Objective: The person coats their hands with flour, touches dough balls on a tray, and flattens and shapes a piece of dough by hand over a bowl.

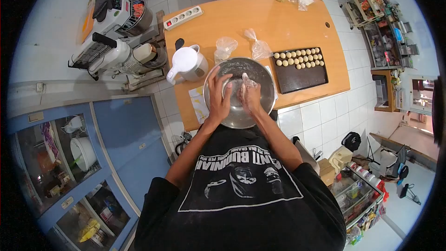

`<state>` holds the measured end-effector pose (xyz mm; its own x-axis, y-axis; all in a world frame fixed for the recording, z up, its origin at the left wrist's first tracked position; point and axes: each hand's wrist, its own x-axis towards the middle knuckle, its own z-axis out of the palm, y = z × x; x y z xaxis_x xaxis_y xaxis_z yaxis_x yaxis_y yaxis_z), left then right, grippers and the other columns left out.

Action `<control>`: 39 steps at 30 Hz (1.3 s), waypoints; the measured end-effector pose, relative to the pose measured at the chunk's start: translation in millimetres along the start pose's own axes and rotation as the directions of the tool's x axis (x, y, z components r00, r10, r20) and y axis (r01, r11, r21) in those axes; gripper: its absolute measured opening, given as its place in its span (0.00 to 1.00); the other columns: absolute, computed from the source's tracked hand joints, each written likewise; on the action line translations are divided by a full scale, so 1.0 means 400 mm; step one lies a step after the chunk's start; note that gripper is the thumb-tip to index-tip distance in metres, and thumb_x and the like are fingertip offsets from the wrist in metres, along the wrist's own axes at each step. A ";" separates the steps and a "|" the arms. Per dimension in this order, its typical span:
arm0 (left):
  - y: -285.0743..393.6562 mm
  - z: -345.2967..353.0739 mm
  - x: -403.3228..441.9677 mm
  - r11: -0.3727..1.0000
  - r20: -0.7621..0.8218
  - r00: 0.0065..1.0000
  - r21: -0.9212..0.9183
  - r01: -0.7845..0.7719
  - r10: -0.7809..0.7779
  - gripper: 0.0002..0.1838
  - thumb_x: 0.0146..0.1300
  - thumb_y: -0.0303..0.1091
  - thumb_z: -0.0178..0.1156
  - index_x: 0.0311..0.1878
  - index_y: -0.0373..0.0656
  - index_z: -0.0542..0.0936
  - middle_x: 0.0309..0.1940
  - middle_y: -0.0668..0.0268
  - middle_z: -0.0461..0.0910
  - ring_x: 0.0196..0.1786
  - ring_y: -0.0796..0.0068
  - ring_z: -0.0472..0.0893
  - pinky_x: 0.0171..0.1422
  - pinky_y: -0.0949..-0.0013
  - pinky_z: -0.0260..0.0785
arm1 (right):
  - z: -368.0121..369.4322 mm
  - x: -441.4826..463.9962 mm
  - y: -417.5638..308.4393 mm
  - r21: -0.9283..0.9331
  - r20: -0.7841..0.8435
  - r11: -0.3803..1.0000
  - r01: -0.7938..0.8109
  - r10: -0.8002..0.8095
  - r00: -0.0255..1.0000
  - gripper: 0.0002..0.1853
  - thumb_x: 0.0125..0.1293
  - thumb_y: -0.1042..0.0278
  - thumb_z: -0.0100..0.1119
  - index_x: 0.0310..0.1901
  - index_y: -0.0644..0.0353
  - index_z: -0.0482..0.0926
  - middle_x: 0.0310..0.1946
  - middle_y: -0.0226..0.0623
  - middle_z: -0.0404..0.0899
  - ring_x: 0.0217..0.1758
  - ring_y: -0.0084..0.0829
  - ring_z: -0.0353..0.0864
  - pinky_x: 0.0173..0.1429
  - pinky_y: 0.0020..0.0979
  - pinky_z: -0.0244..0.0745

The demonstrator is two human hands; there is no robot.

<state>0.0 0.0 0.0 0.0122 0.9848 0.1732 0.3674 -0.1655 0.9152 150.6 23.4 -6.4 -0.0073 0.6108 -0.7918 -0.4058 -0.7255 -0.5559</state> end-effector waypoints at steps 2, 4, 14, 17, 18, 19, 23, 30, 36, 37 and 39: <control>-0.001 0.025 0.006 0.992 0.045 0.993 -0.061 0.111 -0.108 0.34 0.82 0.58 0.47 0.81 0.47 0.64 0.79 0.59 0.61 0.79 0.53 0.63 0.83 0.53 0.53 | -0.010 0.015 0.027 -0.213 0.047 0.967 0.138 -0.131 0.990 0.28 0.83 0.54 0.53 0.75 0.65 0.68 0.66 0.53 0.77 0.71 0.33 0.76 0.77 0.37 0.66; 0.005 0.078 0.030 0.771 0.102 0.945 -0.555 0.313 -0.310 0.33 0.82 0.58 0.47 0.80 0.47 0.66 0.80 0.58 0.60 0.79 0.57 0.62 0.83 0.54 0.54 | -0.021 0.046 0.070 -0.400 0.233 0.775 0.489 -0.429 0.872 0.30 0.83 0.54 0.50 0.76 0.67 0.64 0.73 0.56 0.68 0.79 0.39 0.65 0.82 0.41 0.56; -0.030 0.055 0.050 0.198 0.369 0.604 -0.717 0.668 -0.706 0.25 0.79 0.56 0.55 0.35 0.44 0.80 0.29 0.66 0.81 0.28 0.71 0.82 0.27 0.67 0.74 | 0.017 -0.084 0.001 -0.627 0.506 0.104 0.772 -0.698 0.506 0.30 0.84 0.48 0.38 0.80 0.53 0.62 0.84 0.42 0.54 0.89 0.52 0.45 0.83 0.71 0.29; -0.140 0.054 0.028 0.091 0.595 0.629 -0.686 0.722 -0.501 0.25 0.79 0.57 0.55 0.33 0.45 0.78 0.27 0.66 0.80 0.26 0.71 0.81 0.25 0.66 0.74 | -0.003 -0.066 -0.002 -0.574 0.508 0.178 0.799 -0.688 0.518 0.29 0.83 0.50 0.44 0.78 0.53 0.65 0.84 0.42 0.55 0.88 0.54 0.47 0.83 0.71 0.35; -0.140 0.059 0.027 0.059 0.658 0.624 -0.666 0.743 -0.421 0.25 0.78 0.57 0.55 0.33 0.45 0.78 0.27 0.66 0.79 0.25 0.71 0.81 0.25 0.65 0.73 | -0.007 -0.062 0.002 -0.577 0.506 0.178 0.797 -0.689 0.519 0.29 0.83 0.50 0.44 0.78 0.53 0.65 0.84 0.42 0.55 0.88 0.54 0.47 0.83 0.71 0.35; -0.077 0.075 0.034 0.158 0.486 0.612 -0.689 0.707 -0.624 0.25 0.78 0.59 0.56 0.38 0.45 0.79 0.31 0.65 0.81 0.30 0.70 0.83 0.30 0.64 0.76 | -0.008 -0.058 0.009 -0.560 0.511 0.196 0.805 -0.682 0.522 0.27 0.82 0.53 0.47 0.76 0.55 0.67 0.83 0.46 0.56 0.87 0.55 0.50 0.84 0.63 0.41; -0.010 0.064 0.046 0.109 0.456 0.658 -0.768 0.631 -0.599 0.36 0.74 0.69 0.54 0.62 0.41 0.77 0.56 0.57 0.82 0.58 0.62 0.84 0.62 0.54 0.78 | 0.012 -0.041 0.034 -0.466 0.531 0.208 0.860 -0.712 0.459 0.27 0.79 0.54 0.55 0.74 0.57 0.70 0.81 0.51 0.58 0.86 0.56 0.52 0.86 0.53 0.46; 0.038 -0.011 0.035 -0.396 0.703 0.674 -0.699 0.596 -0.227 0.47 0.74 0.76 0.41 0.79 0.45 0.63 0.74 0.57 0.71 0.77 0.58 0.69 0.84 0.51 0.55 | 0.024 -0.063 -0.032 -0.425 0.545 0.077 0.902 -0.773 0.323 0.15 0.74 0.63 0.65 0.56 0.62 0.84 0.54 0.47 0.86 0.56 0.45 0.87 0.59 0.39 0.80; -0.038 0.000 0.014 -0.108 0.569 0.536 -0.742 0.662 -0.624 0.45 0.76 0.74 0.41 0.81 0.47 0.62 0.78 0.60 0.64 0.80 0.62 0.62 0.81 0.56 0.54 | 0.000 0.046 0.012 -0.348 0.087 0.818 0.459 -0.459 0.884 0.18 0.77 0.58 0.64 0.35 0.67 0.86 0.19 0.33 0.80 0.19 0.21 0.75 0.24 0.30 0.69; -0.042 0.000 0.010 -0.111 0.563 0.539 -0.749 0.654 -0.626 0.45 0.76 0.74 0.41 0.81 0.47 0.62 0.78 0.60 0.64 0.80 0.62 0.62 0.81 0.56 0.54 | -0.001 0.044 0.016 -0.354 0.096 0.815 0.459 -0.457 0.884 0.18 0.77 0.58 0.64 0.35 0.67 0.86 0.19 0.33 0.80 0.19 0.21 0.75 0.24 0.30 0.69; -0.051 0.006 0.005 -0.050 0.498 0.579 -0.784 0.619 -0.645 0.45 0.76 0.74 0.40 0.82 0.47 0.63 0.81 0.63 0.59 0.82 0.63 0.58 0.83 0.56 0.46 | -0.007 0.029 0.025 -0.644 0.183 0.569 0.511 -0.534 0.825 0.20 0.76 0.62 0.60 0.28 0.67 0.86 0.16 0.39 0.79 0.27 0.36 0.84 0.38 0.40 0.77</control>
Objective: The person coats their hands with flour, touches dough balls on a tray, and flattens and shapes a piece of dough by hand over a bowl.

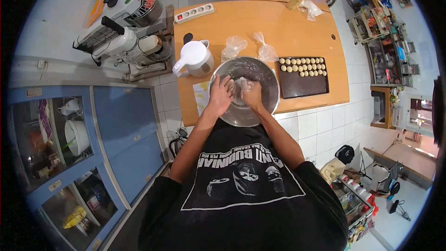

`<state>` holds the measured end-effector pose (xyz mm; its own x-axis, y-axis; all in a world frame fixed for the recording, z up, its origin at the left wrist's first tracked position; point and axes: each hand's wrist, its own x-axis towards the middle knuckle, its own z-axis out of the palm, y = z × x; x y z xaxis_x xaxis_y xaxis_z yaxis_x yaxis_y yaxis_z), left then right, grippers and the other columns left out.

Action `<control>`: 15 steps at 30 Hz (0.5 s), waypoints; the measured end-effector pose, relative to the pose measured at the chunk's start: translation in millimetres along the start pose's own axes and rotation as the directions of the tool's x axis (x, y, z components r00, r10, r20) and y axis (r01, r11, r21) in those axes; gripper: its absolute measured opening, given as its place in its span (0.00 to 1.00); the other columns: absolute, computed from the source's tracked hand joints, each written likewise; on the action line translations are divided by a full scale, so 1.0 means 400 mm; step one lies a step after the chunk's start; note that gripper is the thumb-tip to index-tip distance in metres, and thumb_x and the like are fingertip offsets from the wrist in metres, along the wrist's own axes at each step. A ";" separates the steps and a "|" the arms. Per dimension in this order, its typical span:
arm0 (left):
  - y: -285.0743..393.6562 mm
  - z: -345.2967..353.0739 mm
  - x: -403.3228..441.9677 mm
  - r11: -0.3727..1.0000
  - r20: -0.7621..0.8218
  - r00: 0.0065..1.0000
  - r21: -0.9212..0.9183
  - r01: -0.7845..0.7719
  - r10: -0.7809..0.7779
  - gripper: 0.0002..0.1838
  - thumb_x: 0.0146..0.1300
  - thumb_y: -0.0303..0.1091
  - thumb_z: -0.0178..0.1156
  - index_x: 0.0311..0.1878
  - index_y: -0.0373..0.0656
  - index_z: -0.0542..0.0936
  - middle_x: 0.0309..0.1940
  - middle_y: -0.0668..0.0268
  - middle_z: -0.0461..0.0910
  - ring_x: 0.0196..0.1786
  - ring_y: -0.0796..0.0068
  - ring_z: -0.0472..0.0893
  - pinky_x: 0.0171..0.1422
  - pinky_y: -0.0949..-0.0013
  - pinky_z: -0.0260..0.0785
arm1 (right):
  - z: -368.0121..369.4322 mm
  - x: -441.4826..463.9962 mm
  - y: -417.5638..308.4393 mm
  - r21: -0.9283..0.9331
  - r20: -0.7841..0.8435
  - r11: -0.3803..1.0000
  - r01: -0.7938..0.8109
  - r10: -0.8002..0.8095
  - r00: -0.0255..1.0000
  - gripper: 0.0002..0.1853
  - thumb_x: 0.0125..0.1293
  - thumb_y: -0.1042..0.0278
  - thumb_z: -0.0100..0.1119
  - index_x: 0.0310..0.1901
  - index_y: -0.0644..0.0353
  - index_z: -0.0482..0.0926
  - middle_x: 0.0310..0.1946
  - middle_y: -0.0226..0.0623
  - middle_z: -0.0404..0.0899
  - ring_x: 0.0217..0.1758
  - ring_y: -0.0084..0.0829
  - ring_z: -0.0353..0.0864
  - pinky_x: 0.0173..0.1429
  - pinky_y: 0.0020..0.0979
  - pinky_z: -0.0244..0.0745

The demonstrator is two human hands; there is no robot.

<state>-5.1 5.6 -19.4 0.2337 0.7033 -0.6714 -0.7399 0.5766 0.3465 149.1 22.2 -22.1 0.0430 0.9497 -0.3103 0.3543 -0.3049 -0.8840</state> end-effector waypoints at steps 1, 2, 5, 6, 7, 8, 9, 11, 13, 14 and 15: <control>-0.004 -0.005 0.004 1.000 0.001 1.000 -0.006 -0.010 0.010 0.45 0.76 0.74 0.40 0.82 0.47 0.63 0.81 0.63 0.59 0.82 0.63 0.58 0.83 0.56 0.46 | 0.000 -0.004 -0.002 -0.003 0.007 1.000 0.009 -0.009 1.000 0.20 0.76 0.62 0.60 0.28 0.67 0.86 0.16 0.39 0.79 0.27 0.36 0.84 0.38 0.40 0.77; -0.011 -0.011 0.004 0.999 -0.003 0.999 0.028 -0.041 0.041 0.46 0.75 0.75 0.40 0.82 0.46 0.62 0.83 0.63 0.56 0.84 0.62 0.55 0.85 0.56 0.42 | -0.001 -0.009 -0.005 -0.139 0.067 0.988 0.072 -0.063 0.996 0.17 0.74 0.63 0.60 0.33 0.68 0.86 0.24 0.46 0.82 0.33 0.45 0.85 0.43 0.43 0.79; -0.005 0.005 -0.029 0.983 0.021 0.986 0.081 -0.166 0.165 0.48 0.76 0.74 0.39 0.82 0.43 0.62 0.86 0.63 0.51 0.87 0.62 0.47 0.88 0.56 0.36 | 0.026 0.007 0.048 -0.265 0.141 0.911 0.316 -0.288 0.947 0.13 0.71 0.66 0.62 0.45 0.70 0.84 0.42 0.56 0.83 0.49 0.59 0.84 0.57 0.49 0.78; -0.007 0.013 -0.043 0.963 0.052 0.968 0.098 -0.250 0.246 0.48 0.77 0.74 0.38 0.82 0.41 0.61 0.87 0.63 0.49 0.88 0.62 0.43 0.89 0.56 0.33 | 0.027 0.002 0.062 -0.267 0.146 0.840 0.473 -0.450 0.881 0.15 0.69 0.68 0.62 0.52 0.71 0.83 0.52 0.61 0.81 0.59 0.64 0.80 0.64 0.51 0.75; -0.008 0.017 -0.048 0.954 0.056 0.955 0.065 -0.294 0.290 0.46 0.79 0.70 0.36 0.82 0.39 0.61 0.86 0.62 0.50 0.89 0.63 0.39 0.90 0.56 0.34 | 0.018 -0.001 0.077 -0.271 0.149 0.843 0.464 -0.440 0.886 0.15 0.69 0.68 0.62 0.52 0.71 0.83 0.52 0.61 0.81 0.59 0.64 0.80 0.64 0.51 0.75; -0.013 0.018 -0.057 0.957 0.052 0.958 0.058 -0.284 0.281 0.46 0.79 0.70 0.36 0.82 0.39 0.61 0.86 0.62 0.50 0.89 0.63 0.39 0.90 0.56 0.34 | 0.005 0.002 0.091 -0.277 0.259 0.831 0.482 -0.419 0.871 0.19 0.68 0.69 0.63 0.57 0.70 0.80 0.59 0.60 0.77 0.64 0.62 0.77 0.68 0.51 0.73; -0.014 0.019 -0.063 0.944 0.083 0.943 0.043 -0.328 0.323 0.44 0.81 0.69 0.35 0.82 0.40 0.61 0.86 0.61 0.52 0.89 0.62 0.39 0.90 0.56 0.33 | -0.009 0.000 0.082 -0.281 0.365 0.818 0.501 -0.392 0.844 0.24 0.67 0.70 0.63 0.62 0.70 0.77 0.65 0.59 0.73 0.69 0.61 0.74 0.72 0.50 0.70; -0.023 0.022 -0.074 0.925 0.076 0.924 0.038 -0.378 0.375 0.40 0.83 0.64 0.36 0.80 0.40 0.63 0.84 0.58 0.57 0.88 0.57 0.46 0.89 0.53 0.43 | -0.032 -0.013 0.070 -0.236 0.376 0.836 0.495 -0.392 0.840 0.24 0.66 0.70 0.64 0.63 0.68 0.78 0.64 0.58 0.75 0.68 0.61 0.75 0.72 0.51 0.70; -0.044 0.018 -0.073 0.920 0.032 0.920 0.016 -0.391 0.391 0.39 0.83 0.63 0.37 0.79 0.39 0.65 0.82 0.57 0.59 0.86 0.55 0.51 0.88 0.51 0.49 | -0.053 -0.034 0.065 -0.190 0.383 0.857 0.478 -0.384 0.840 0.24 0.66 0.70 0.64 0.63 0.66 0.78 0.62 0.56 0.78 0.67 0.62 0.76 0.72 0.51 0.71; -0.055 0.018 -0.073 0.910 -0.008 0.909 0.005 -0.416 0.416 0.38 0.83 0.62 0.38 0.77 0.38 0.66 0.81 0.56 0.61 0.85 0.53 0.55 0.86 0.49 0.56 | -0.062 -0.047 0.063 -0.187 0.342 0.884 0.428 -0.350 0.872 0.23 0.67 0.71 0.64 0.63 0.65 0.79 0.61 0.56 0.80 0.66 0.60 0.78 0.71 0.49 0.72; -0.060 0.026 -0.078 0.901 -0.048 0.900 0.002 -0.434 0.433 0.35 0.84 0.60 0.39 0.74 0.37 0.69 0.77 0.54 0.65 0.80 0.50 0.64 0.82 0.46 0.63 | -0.073 -0.060 0.054 -0.179 0.298 0.908 0.379 -0.317 0.900 0.22 0.67 0.72 0.63 0.63 0.63 0.80 0.59 0.56 0.82 0.65 0.58 0.79 0.70 0.48 0.74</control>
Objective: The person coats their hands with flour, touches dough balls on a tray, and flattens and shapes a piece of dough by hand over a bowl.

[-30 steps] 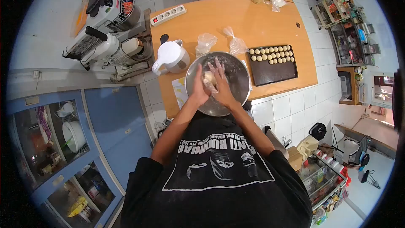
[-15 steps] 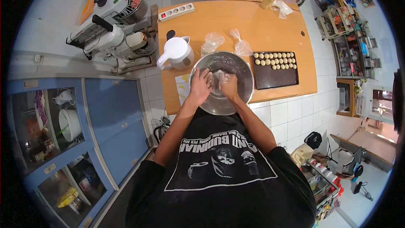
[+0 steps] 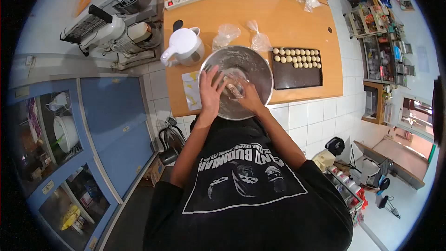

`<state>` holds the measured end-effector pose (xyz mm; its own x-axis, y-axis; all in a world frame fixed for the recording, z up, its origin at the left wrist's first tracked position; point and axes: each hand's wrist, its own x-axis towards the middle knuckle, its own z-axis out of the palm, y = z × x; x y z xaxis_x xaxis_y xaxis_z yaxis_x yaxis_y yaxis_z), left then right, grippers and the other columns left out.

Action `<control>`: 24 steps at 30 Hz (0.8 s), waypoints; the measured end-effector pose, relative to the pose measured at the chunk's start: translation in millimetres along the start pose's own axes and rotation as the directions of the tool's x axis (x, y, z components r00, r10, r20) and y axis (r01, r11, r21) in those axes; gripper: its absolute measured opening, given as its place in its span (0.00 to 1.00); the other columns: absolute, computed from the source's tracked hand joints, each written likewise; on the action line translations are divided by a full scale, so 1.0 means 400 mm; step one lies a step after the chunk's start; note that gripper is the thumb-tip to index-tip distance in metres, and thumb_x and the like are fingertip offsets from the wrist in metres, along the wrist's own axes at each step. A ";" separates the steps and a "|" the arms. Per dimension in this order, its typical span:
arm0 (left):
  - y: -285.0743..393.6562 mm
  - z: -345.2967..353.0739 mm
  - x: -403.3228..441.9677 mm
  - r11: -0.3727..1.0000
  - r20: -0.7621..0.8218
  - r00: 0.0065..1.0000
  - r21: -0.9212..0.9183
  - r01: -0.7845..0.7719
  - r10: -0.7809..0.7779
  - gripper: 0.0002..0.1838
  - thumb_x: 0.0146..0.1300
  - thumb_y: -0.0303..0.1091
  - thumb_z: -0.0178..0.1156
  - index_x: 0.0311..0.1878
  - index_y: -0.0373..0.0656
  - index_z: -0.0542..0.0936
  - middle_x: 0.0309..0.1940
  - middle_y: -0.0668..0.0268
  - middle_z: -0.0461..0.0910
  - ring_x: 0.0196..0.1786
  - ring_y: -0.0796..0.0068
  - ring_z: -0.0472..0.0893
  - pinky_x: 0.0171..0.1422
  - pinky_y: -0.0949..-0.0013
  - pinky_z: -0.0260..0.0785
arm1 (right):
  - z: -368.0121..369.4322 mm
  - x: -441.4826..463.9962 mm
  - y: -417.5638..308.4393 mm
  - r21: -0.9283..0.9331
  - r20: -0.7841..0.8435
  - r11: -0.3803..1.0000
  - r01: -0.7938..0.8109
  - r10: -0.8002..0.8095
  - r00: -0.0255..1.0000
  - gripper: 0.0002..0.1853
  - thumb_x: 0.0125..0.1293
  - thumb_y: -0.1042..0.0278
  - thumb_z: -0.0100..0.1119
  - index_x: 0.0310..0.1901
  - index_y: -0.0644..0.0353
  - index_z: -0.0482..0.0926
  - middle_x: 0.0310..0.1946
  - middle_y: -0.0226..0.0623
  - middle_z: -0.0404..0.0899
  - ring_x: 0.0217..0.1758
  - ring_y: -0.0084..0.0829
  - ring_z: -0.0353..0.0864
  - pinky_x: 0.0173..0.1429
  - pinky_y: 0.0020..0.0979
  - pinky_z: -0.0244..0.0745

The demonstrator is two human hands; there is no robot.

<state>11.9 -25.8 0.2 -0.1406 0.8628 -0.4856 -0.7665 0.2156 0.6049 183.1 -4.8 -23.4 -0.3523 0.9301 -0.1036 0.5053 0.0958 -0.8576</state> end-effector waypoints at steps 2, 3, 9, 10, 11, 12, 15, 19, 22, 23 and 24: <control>-0.003 0.002 -0.006 1.000 0.010 1.000 0.025 -0.015 0.015 0.35 0.83 0.60 0.41 0.75 0.39 0.67 0.77 0.54 0.65 0.78 0.51 0.67 0.80 0.48 0.65 | -0.031 -0.017 -0.026 0.078 -0.021 0.997 0.011 -0.009 1.000 0.20 0.68 0.73 0.63 0.62 0.62 0.81 0.58 0.55 0.83 0.64 0.57 0.81 0.68 0.47 0.75; -0.001 0.010 -0.008 0.998 0.023 0.999 0.049 -0.039 0.038 0.35 0.82 0.61 0.43 0.76 0.41 0.65 0.78 0.54 0.65 0.76 0.51 0.69 0.78 0.49 0.66 | -0.049 -0.021 -0.042 0.156 -0.044 0.987 0.033 -0.027 0.999 0.19 0.69 0.73 0.62 0.61 0.60 0.82 0.57 0.54 0.85 0.63 0.55 0.83 0.67 0.46 0.77; -0.025 0.101 -0.025 0.984 0.058 0.995 0.150 -0.092 0.084 0.34 0.83 0.61 0.40 0.67 0.38 0.76 0.70 0.54 0.75 0.62 0.57 0.81 0.68 0.54 0.73 | -0.175 -0.053 -0.042 0.311 -0.155 0.947 0.076 -0.029 0.987 0.16 0.71 0.78 0.59 0.58 0.61 0.83 0.49 0.47 0.88 0.54 0.42 0.88 0.60 0.38 0.80; -0.033 0.118 -0.023 0.974 0.099 0.990 0.192 -0.116 0.098 0.33 0.83 0.60 0.40 0.66 0.38 0.76 0.69 0.54 0.76 0.59 0.60 0.81 0.65 0.57 0.74 | -0.204 -0.057 -0.045 0.350 -0.215 0.931 0.099 -0.023 0.976 0.14 0.72 0.79 0.58 0.57 0.62 0.83 0.45 0.44 0.88 0.49 0.36 0.89 0.57 0.35 0.80; -0.048 0.141 -0.022 0.963 0.143 0.984 0.231 -0.142 0.111 0.33 0.83 0.60 0.40 0.66 0.39 0.77 0.68 0.55 0.77 0.57 0.62 0.82 0.63 0.59 0.74 | -0.239 -0.062 -0.025 0.345 -0.229 0.933 0.102 -0.021 0.973 0.14 0.72 0.79 0.58 0.57 0.62 0.83 0.45 0.44 0.88 0.49 0.36 0.89 0.57 0.35 0.80; -0.058 0.184 -0.030 0.955 0.147 0.980 0.245 -0.167 0.133 0.30 0.84 0.57 0.42 0.63 0.39 0.78 0.64 0.56 0.80 0.52 0.68 0.81 0.57 0.64 0.73 | -0.277 -0.069 -0.002 0.336 -0.228 0.940 0.065 0.014 0.974 0.14 0.73 0.79 0.58 0.57 0.62 0.83 0.44 0.44 0.88 0.48 0.35 0.89 0.56 0.35 0.80; -0.113 0.280 -0.023 0.905 0.214 0.969 0.374 -0.201 0.127 0.26 0.85 0.53 0.44 0.59 0.40 0.81 0.59 0.60 0.83 0.49 0.74 0.82 0.53 0.67 0.72 | -0.381 -0.106 0.121 0.315 -0.248 0.949 0.033 0.049 0.968 0.11 0.75 0.76 0.58 0.56 0.63 0.83 0.41 0.44 0.88 0.44 0.34 0.89 0.52 0.35 0.81; -0.237 0.444 -0.020 0.824 0.261 0.963 0.530 -0.198 0.063 0.21 0.84 0.47 0.48 0.57 0.38 0.81 0.52 0.63 0.86 0.45 0.77 0.81 0.50 0.71 0.72 | -0.530 -0.170 0.326 0.193 -0.188 0.977 -0.090 0.127 0.974 0.10 0.77 0.70 0.59 0.55 0.62 0.82 0.39 0.44 0.88 0.41 0.36 0.89 0.48 0.36 0.83; -0.368 0.517 0.009 0.707 0.308 0.950 0.684 -0.183 -0.051 0.18 0.83 0.44 0.52 0.57 0.40 0.82 0.50 0.64 0.86 0.44 0.78 0.82 0.49 0.73 0.72 | -0.606 -0.228 0.492 0.176 -0.172 0.949 -0.263 0.293 0.940 0.10 0.75 0.70 0.60 0.53 0.62 0.82 0.39 0.45 0.88 0.44 0.39 0.90 0.49 0.38 0.83; -0.417 0.531 0.028 0.643 0.332 0.935 0.744 -0.180 -0.123 0.17 0.82 0.43 0.53 0.58 0.41 0.82 0.50 0.64 0.86 0.44 0.78 0.83 0.48 0.74 0.73 | -0.625 -0.242 0.548 0.186 -0.176 0.946 -0.267 0.300 0.938 0.10 0.75 0.70 0.60 0.53 0.62 0.82 0.39 0.45 0.88 0.44 0.39 0.90 0.49 0.38 0.83; -0.475 0.526 0.055 0.588 0.305 0.937 0.794 -0.152 -0.170 0.15 0.80 0.40 0.57 0.59 0.40 0.82 0.50 0.63 0.85 0.43 0.77 0.84 0.47 0.72 0.74 | -0.641 -0.250 0.602 0.161 -0.162 0.939 -0.304 0.329 0.930 0.10 0.75 0.69 0.60 0.53 0.62 0.82 0.39 0.46 0.88 0.44 0.41 0.90 0.50 0.39 0.83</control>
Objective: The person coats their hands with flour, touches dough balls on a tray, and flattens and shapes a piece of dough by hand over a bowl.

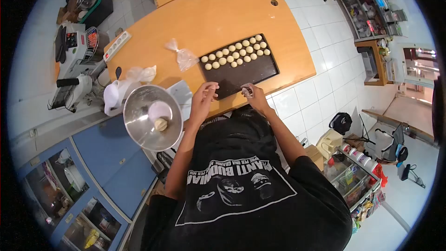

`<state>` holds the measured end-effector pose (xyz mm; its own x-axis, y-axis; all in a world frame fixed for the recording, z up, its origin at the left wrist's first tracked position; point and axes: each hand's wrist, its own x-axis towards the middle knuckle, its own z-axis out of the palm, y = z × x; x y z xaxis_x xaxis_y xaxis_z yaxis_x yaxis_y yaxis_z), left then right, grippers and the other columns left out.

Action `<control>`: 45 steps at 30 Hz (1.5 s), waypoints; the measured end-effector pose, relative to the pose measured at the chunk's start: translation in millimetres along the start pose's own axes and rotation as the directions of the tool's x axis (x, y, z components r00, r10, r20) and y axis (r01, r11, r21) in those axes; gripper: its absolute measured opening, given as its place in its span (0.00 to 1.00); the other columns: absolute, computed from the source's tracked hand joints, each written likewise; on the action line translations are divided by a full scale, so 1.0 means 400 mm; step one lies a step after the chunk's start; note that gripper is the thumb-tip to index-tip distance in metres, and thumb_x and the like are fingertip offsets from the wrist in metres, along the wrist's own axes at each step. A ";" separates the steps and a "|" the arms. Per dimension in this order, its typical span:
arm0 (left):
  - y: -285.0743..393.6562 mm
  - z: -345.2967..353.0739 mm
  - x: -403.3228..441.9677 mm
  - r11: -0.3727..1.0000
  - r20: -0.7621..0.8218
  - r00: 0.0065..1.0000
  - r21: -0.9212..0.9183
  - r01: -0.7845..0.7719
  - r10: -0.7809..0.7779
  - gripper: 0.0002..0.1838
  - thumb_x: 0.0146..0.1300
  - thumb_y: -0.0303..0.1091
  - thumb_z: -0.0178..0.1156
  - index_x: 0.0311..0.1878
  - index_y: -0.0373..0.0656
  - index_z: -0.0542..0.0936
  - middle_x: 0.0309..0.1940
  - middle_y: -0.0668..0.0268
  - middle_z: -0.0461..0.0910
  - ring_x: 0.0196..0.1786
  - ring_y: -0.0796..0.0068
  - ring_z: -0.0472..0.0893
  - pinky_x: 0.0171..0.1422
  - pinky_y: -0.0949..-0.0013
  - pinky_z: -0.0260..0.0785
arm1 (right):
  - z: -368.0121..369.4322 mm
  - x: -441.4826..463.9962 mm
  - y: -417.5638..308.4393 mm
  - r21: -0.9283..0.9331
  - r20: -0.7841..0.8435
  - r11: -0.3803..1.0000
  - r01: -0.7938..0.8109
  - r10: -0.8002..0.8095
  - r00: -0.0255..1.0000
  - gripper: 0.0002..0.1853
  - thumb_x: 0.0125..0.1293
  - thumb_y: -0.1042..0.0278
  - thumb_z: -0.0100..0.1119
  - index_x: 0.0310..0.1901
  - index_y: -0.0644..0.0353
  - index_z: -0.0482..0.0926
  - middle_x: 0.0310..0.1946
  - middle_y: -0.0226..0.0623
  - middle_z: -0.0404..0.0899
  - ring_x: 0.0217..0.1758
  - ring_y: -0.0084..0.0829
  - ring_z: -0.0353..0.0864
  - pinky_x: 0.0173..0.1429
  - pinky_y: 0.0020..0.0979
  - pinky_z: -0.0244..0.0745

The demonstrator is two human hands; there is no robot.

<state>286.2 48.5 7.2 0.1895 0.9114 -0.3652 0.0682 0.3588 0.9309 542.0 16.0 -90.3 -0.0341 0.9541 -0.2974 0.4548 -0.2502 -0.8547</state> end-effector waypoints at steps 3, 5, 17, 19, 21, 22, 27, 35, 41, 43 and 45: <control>-0.137 0.100 0.099 0.984 0.013 0.996 0.156 0.084 -0.087 0.14 0.79 0.37 0.59 0.59 0.38 0.81 0.52 0.61 0.85 0.43 0.75 0.85 0.48 0.70 0.76 | -0.059 0.059 0.088 -0.060 0.012 0.998 0.000 0.001 1.000 0.12 0.75 0.66 0.60 0.54 0.62 0.81 0.39 0.47 0.88 0.44 0.46 0.90 0.51 0.42 0.82; -0.207 0.141 0.160 0.967 0.018 0.999 0.254 0.035 -0.040 0.15 0.76 0.33 0.62 0.60 0.37 0.80 0.55 0.56 0.83 0.42 0.67 0.85 0.52 0.65 0.78 | -0.088 0.116 0.131 -0.092 0.028 0.995 0.030 -0.028 0.999 0.13 0.74 0.65 0.60 0.55 0.61 0.81 0.39 0.48 0.88 0.44 0.48 0.89 0.52 0.44 0.82; -0.285 0.247 0.349 0.817 -0.012 0.992 0.569 -0.094 0.122 0.26 0.71 0.27 0.63 0.71 0.37 0.72 0.72 0.49 0.72 0.46 0.54 0.87 0.58 0.56 0.77 | -0.083 0.311 0.117 -0.229 0.129 0.971 0.062 -0.033 0.991 0.28 0.70 0.69 0.62 0.70 0.62 0.69 0.41 0.53 0.87 0.48 0.58 0.86 0.53 0.51 0.80; -0.299 0.263 0.364 0.844 -0.046 0.994 0.533 -0.057 0.096 0.27 0.70 0.27 0.63 0.71 0.36 0.71 0.71 0.49 0.72 0.45 0.55 0.86 0.57 0.56 0.78 | -0.064 0.317 0.144 -0.237 0.131 0.966 0.098 -0.069 0.989 0.28 0.70 0.70 0.62 0.70 0.62 0.68 0.40 0.53 0.86 0.47 0.58 0.86 0.53 0.51 0.80; -0.316 0.274 0.369 0.838 -0.069 0.987 0.539 -0.088 0.148 0.30 0.69 0.24 0.64 0.73 0.37 0.70 0.65 0.49 0.74 0.43 0.61 0.85 0.50 0.62 0.80 | -0.053 0.319 0.159 -0.243 0.136 0.961 0.133 -0.102 0.985 0.29 0.70 0.70 0.62 0.71 0.61 0.67 0.40 0.53 0.86 0.47 0.58 0.86 0.52 0.52 0.80; -0.325 0.280 0.372 0.839 -0.076 0.987 0.538 -0.080 0.142 0.30 0.69 0.24 0.64 0.73 0.37 0.70 0.65 0.49 0.74 0.43 0.61 0.85 0.50 0.62 0.80 | -0.053 0.319 0.161 -0.222 0.139 0.969 0.112 -0.082 0.987 0.30 0.70 0.70 0.62 0.72 0.61 0.66 0.40 0.52 0.86 0.47 0.58 0.86 0.52 0.52 0.80; -0.356 0.299 0.376 0.829 -0.165 0.977 0.559 -0.022 0.137 0.29 0.67 0.22 0.66 0.71 0.37 0.72 0.60 0.51 0.72 0.46 0.63 0.84 0.47 0.63 0.80 | -0.049 0.317 0.152 -0.165 0.128 0.983 0.075 -0.054 0.990 0.29 0.70 0.70 0.61 0.71 0.61 0.65 0.39 0.51 0.85 0.45 0.58 0.85 0.51 0.52 0.80; -0.361 0.329 0.372 0.852 -0.231 0.956 0.522 -0.035 0.180 0.27 0.65 0.19 0.65 0.67 0.38 0.72 0.59 0.51 0.71 0.48 0.57 0.83 0.50 0.59 0.80 | -0.028 0.324 0.132 -0.318 0.111 0.948 0.014 0.022 0.994 0.30 0.71 0.67 0.60 0.72 0.58 0.64 0.43 0.55 0.85 0.48 0.62 0.85 0.53 0.57 0.80; -0.339 0.338 0.380 0.857 -0.258 0.961 0.512 0.046 0.102 0.23 0.64 0.18 0.66 0.62 0.38 0.74 0.58 0.52 0.71 0.51 0.56 0.83 0.54 0.58 0.80 | -0.023 0.324 0.145 -0.364 0.077 0.927 0.090 -0.066 0.995 0.26 0.69 0.66 0.60 0.67 0.57 0.66 0.49 0.59 0.84 0.50 0.64 0.84 0.54 0.58 0.80; -0.358 0.331 0.375 0.826 -0.224 0.968 0.563 0.035 0.112 0.22 0.65 0.18 0.66 0.60 0.38 0.74 0.58 0.53 0.71 0.52 0.58 0.83 0.53 0.60 0.82 | -0.032 0.320 0.132 -0.372 0.114 0.925 0.072 -0.031 0.993 0.26 0.68 0.67 0.61 0.66 0.57 0.67 0.50 0.59 0.82 0.51 0.63 0.84 0.54 0.57 0.80; -0.372 0.327 0.372 0.813 -0.193 0.961 0.580 -0.051 0.198 0.20 0.65 0.18 0.66 0.58 0.38 0.75 0.60 0.53 0.72 0.51 0.59 0.83 0.52 0.60 0.81 | -0.038 0.315 0.124 -0.381 0.148 0.923 0.058 -0.001 0.989 0.27 0.68 0.67 0.62 0.66 0.57 0.67 0.52 0.59 0.81 0.52 0.62 0.84 0.55 0.57 0.81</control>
<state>432.5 104.3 -185.0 0.0063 0.9858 -0.1679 0.6138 0.1288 0.7789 573.9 126.5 -163.7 -0.1663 0.9195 -0.3562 0.7569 -0.1125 -0.6437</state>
